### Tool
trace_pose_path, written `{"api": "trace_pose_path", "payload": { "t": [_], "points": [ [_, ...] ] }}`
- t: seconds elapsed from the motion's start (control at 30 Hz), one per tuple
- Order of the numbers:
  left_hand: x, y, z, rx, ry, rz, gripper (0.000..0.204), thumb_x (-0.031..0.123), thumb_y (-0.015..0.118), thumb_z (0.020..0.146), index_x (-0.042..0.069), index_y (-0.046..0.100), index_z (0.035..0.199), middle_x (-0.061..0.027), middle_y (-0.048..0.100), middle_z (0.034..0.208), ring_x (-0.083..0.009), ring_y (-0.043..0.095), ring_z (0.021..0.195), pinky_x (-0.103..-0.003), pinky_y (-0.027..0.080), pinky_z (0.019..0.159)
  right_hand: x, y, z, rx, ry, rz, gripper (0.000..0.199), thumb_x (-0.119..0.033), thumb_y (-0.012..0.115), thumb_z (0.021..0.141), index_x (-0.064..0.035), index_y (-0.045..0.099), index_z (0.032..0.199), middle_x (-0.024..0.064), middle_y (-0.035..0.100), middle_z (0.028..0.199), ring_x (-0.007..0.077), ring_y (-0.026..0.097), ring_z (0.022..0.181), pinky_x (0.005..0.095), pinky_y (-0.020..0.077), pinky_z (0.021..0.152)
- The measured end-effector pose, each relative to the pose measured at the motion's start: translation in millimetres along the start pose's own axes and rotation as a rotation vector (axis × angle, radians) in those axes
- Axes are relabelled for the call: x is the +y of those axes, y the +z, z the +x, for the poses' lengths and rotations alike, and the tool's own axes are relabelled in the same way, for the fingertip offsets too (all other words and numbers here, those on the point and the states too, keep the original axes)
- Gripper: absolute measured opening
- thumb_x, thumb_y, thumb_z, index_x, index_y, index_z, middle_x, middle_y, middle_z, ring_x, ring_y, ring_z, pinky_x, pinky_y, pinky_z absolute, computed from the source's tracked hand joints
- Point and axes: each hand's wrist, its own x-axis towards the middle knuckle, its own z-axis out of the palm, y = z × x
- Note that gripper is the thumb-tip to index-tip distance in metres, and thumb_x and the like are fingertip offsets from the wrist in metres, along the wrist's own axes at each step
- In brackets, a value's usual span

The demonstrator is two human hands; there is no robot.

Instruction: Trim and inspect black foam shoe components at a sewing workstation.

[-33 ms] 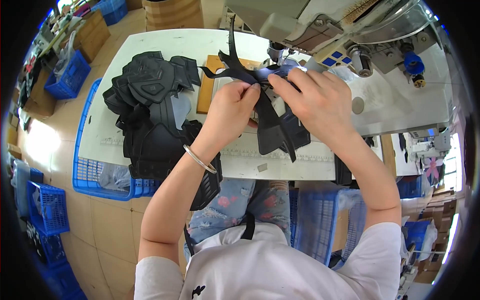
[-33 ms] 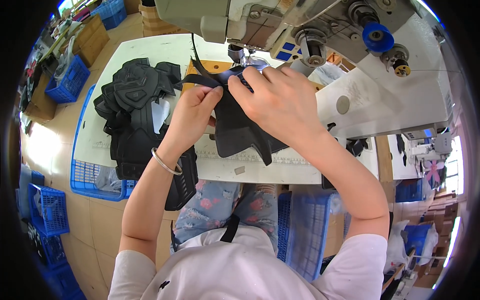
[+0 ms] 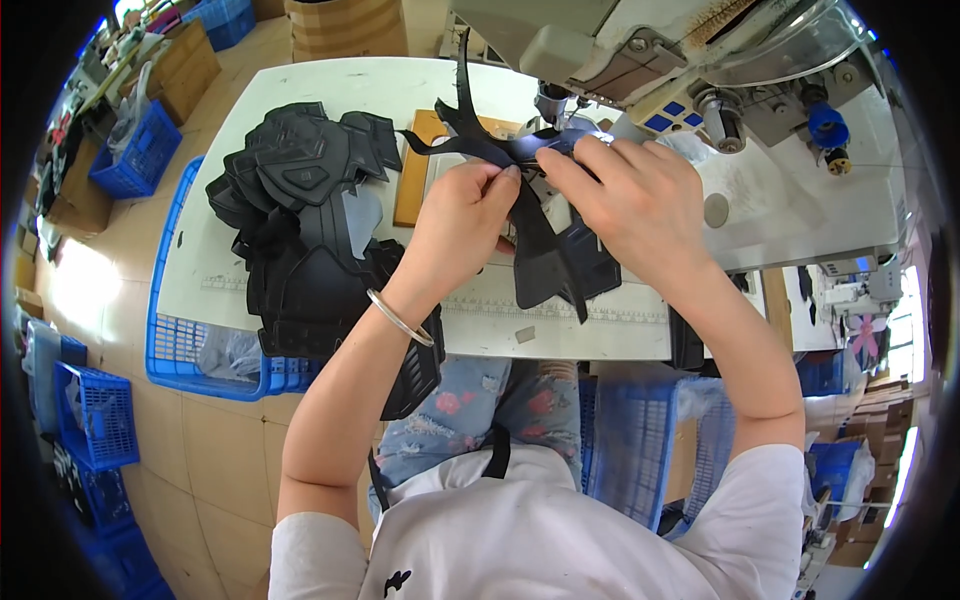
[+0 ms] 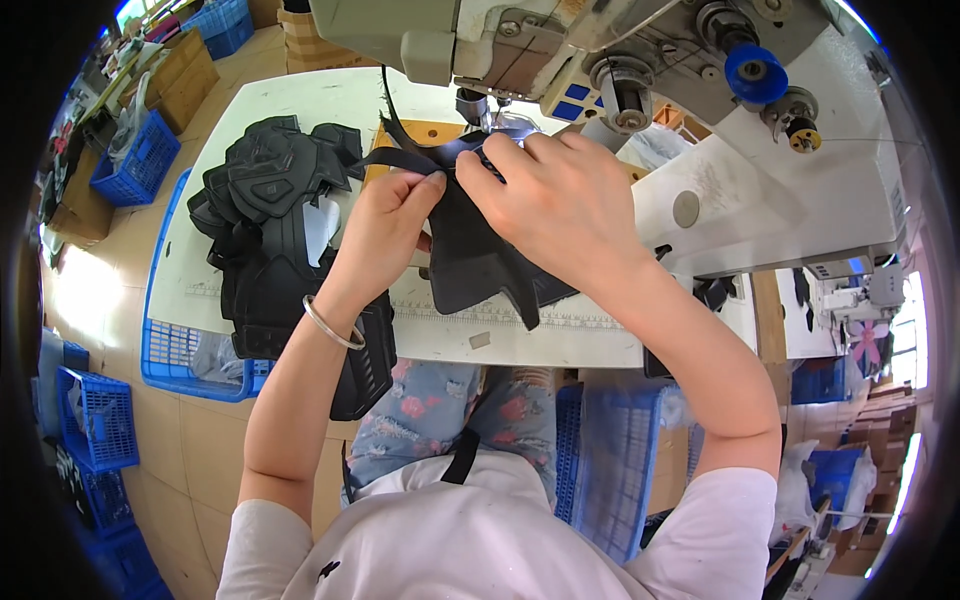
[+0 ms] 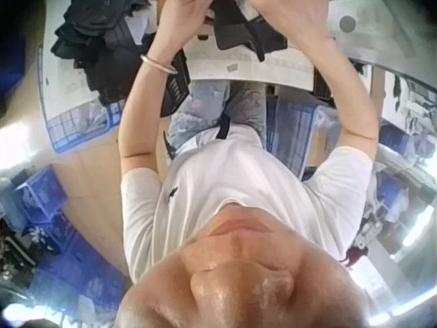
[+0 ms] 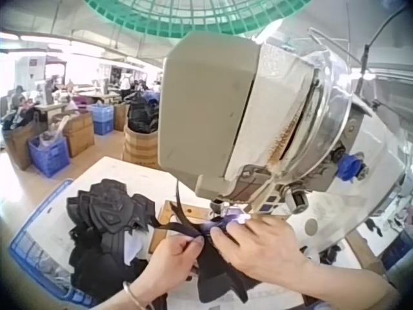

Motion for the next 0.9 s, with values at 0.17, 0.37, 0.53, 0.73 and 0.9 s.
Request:
{"api": "trace_pose_path", "payload": {
  "t": [0.17,0.37,0.53,0.73,0.9],
  "points": [
    [-5,-2,-4,0.027,0.018,0.039,0.037,0.023,0.053,0.1,-0.01,0.057,0.082,-0.0065,0.054,0.067,-0.0115,0.058,0.061,-0.029,0.054,0.053,5,-4,-2,-0.057,0.029,0.076,0.014,-0.016,0.069,0.071,-0.0171,0.066,0.085,-0.0037,0.052,0.07,0.0114,0.057,0.059,0.0267,0.0435,0.052],
    [-9,1,-6,0.057,0.025,-0.021,0.035,0.025,0.055,0.1,-0.006,0.06,0.084,-0.0015,0.054,0.067,-0.0077,0.054,0.06,-0.026,0.049,0.054,8,-7,-5,0.019,0.062,0.1,0.016,-0.018,0.07,0.073,-0.0187,0.067,0.089,-0.0049,0.053,0.072,0.0117,0.058,0.06,0.0256,0.0442,0.054],
    [-10,2,-2,0.043,0.047,-0.023,0.036,0.022,0.054,0.1,-0.009,0.058,0.082,-0.0046,0.054,0.066,-0.0099,0.055,0.058,-0.028,0.052,0.054,9,-1,-4,-0.013,-0.009,0.032,0.016,-0.017,0.069,0.073,-0.0185,0.069,0.088,-0.0049,0.053,0.071,0.01,0.058,0.061,0.0253,0.0439,0.053],
    [-8,1,-4,0.035,0.056,0.03,0.036,0.022,0.054,0.1,-0.01,0.058,0.083,-0.0062,0.053,0.065,-0.0112,0.055,0.057,-0.029,0.052,0.054,6,-2,1,-0.008,-0.047,0.032,0.012,-0.016,0.069,0.071,-0.0168,0.067,0.083,-0.0053,0.051,0.07,0.0093,0.058,0.062,0.0252,0.0433,0.052],
    [-6,-2,-7,0.037,0.077,0.071,0.036,0.021,0.054,0.099,-0.01,0.058,0.083,-0.0064,0.054,0.065,-0.0115,0.053,0.056,-0.029,0.05,0.054,6,-3,4,-0.049,-0.106,0.01,0.01,-0.016,0.069,0.073,-0.0173,0.063,0.081,-0.0054,0.05,0.068,0.0095,0.058,0.061,0.0259,0.0432,0.052]
  ]
}}
